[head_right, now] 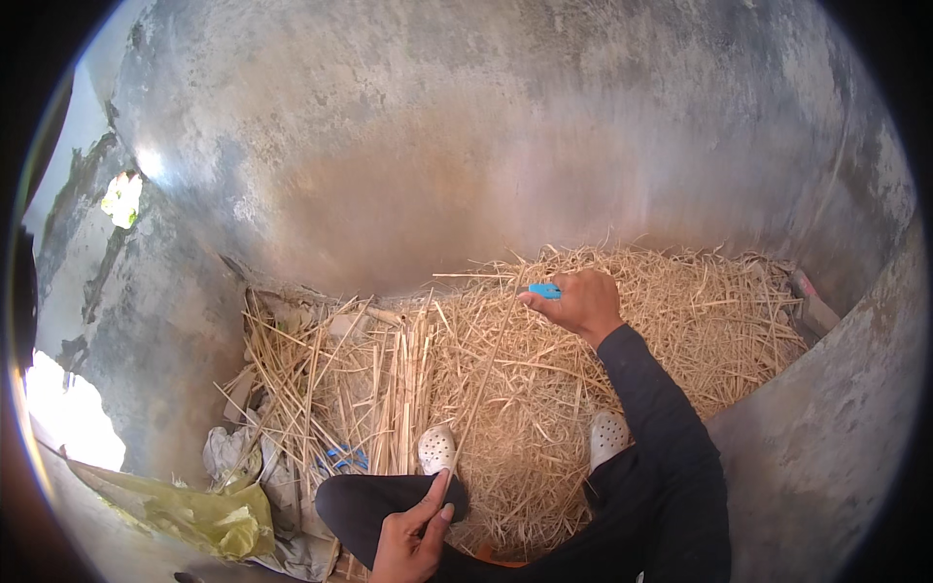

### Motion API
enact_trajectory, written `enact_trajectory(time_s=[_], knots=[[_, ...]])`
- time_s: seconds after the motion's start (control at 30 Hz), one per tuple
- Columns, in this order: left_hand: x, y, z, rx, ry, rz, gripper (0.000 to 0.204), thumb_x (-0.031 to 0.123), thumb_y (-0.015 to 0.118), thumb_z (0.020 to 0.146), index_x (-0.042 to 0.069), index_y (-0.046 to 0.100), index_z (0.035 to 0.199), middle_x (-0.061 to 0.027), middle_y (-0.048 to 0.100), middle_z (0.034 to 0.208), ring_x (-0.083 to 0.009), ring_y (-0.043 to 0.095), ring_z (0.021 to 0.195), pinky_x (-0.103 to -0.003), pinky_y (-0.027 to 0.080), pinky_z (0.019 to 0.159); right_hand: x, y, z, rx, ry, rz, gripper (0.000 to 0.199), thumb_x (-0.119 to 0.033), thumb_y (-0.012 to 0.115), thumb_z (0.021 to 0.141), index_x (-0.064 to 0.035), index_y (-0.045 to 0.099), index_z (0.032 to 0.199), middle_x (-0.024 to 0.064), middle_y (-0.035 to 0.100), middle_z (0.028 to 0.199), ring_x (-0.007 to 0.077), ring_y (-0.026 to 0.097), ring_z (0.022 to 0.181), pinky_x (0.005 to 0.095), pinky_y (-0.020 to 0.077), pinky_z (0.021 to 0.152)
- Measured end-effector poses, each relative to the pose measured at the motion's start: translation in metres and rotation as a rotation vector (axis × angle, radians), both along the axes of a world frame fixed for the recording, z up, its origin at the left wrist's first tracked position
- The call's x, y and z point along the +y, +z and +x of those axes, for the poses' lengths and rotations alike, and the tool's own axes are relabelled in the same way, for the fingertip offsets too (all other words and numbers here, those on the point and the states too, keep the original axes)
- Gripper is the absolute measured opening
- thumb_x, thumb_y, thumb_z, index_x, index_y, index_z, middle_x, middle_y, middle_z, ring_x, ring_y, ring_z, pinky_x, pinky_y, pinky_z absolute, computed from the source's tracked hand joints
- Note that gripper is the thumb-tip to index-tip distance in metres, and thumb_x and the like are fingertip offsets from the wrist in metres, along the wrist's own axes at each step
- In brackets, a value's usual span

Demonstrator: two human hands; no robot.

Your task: The person sits on a straw-covered floor and uses a small knife to peel the outer layer off a long, thin wooden stick. They hold the stick vertically with one hand and scrape the blade along its length with the other, repeating the motion to remove the bark.

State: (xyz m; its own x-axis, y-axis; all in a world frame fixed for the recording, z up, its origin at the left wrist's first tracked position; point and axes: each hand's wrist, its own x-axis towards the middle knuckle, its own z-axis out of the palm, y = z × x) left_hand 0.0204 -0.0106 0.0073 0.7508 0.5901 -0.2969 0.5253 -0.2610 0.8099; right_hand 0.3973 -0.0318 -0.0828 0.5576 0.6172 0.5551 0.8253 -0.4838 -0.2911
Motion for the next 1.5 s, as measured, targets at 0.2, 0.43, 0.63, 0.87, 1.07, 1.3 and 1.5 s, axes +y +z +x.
enact_trajectory(time_s=[0.2,0.43,0.63,0.87,1.07,1.3,1.5], knots=[[0.001,-0.011,-0.014,-0.057,-0.075,-0.014,0.038,0.012,0.054,0.095,-0.001,0.050,0.130,-0.0110,0.062,0.097,-0.0120,0.054,0.089,-0.024,0.041,0.079,0.012,-0.025,0.024,-0.096,-0.187,-0.057,0.079,-0.078,0.041,0.080,-0.0058,0.059,0.055,0.0096,0.051,0.046,0.0241,0.052,0.041,0.0394,0.0385,0.040],[0.012,-0.024,-0.015,-0.114,0.136,-0.220,0.045,0.008,0.054,0.094,0.003,0.045,0.138,0.0060,0.045,0.066,0.0004,0.035,0.057,-0.017,0.029,0.052,-0.027,-0.009,0.039,0.345,-0.329,0.013,0.079,-0.075,0.041,0.084,-0.0028,0.060,0.057,0.0094,0.052,0.048,0.0240,0.051,0.044,0.0420,0.0404,0.046],[0.025,-0.033,0.004,-0.355,0.192,-0.562,0.047,0.008,0.052,0.096,0.004,0.039,0.142,0.0092,0.037,0.059,0.0002,0.031,0.050,-0.017,0.024,0.046,-0.010,0.025,-0.118,0.112,0.457,-0.146,0.070,-0.075,0.052,0.077,-0.0105,0.059,0.051,0.0046,0.048,0.042,0.0218,0.048,0.036,0.0380,0.0406,0.041],[0.020,-0.036,0.011,-0.321,0.146,-0.489,0.047,0.008,0.051,0.097,0.003,0.039,0.142,0.0101,0.037,0.062,0.0010,0.030,0.053,-0.017,0.023,0.047,0.002,0.008,-0.080,0.181,0.229,-0.100,0.077,-0.082,0.044,0.076,-0.0106,0.065,0.054,0.0069,0.050,0.042,0.0218,0.052,0.036,0.0351,0.0380,0.037],[0.023,-0.034,0.003,-0.302,0.139,-0.288,0.046,0.005,0.052,0.095,0.002,0.042,0.140,0.0103,0.038,0.067,0.0015,0.029,0.058,-0.016,0.023,0.050,0.009,0.002,-0.123,0.093,0.415,-0.028,0.078,-0.081,0.044,0.076,-0.0089,0.066,0.057,0.0075,0.049,0.041,0.0225,0.051,0.037,0.0366,0.0376,0.037],[0.017,-0.030,0.001,-0.284,0.135,-0.307,0.045,0.007,0.053,0.095,0.000,0.043,0.139,0.0110,0.041,0.066,0.0022,0.032,0.056,-0.016,0.022,0.048,0.015,-0.013,-0.104,0.149,0.345,-0.131,0.067,-0.074,0.054,0.076,-0.0110,0.065,0.056,0.0052,0.051,0.044,0.0221,0.053,0.038,0.0360,0.0411,0.041],[0.018,-0.019,0.006,-0.278,0.117,-0.175,0.047,0.002,0.054,0.093,-0.002,0.042,0.138,0.0071,0.053,0.088,0.0019,0.038,0.068,-0.014,0.030,0.057,0.008,0.005,-0.116,0.158,0.359,-0.077,0.073,-0.078,0.048,0.077,-0.0103,0.063,0.055,0.0081,0.051,0.043,0.0218,0.054,0.038,0.0373,0.0412,0.040]])
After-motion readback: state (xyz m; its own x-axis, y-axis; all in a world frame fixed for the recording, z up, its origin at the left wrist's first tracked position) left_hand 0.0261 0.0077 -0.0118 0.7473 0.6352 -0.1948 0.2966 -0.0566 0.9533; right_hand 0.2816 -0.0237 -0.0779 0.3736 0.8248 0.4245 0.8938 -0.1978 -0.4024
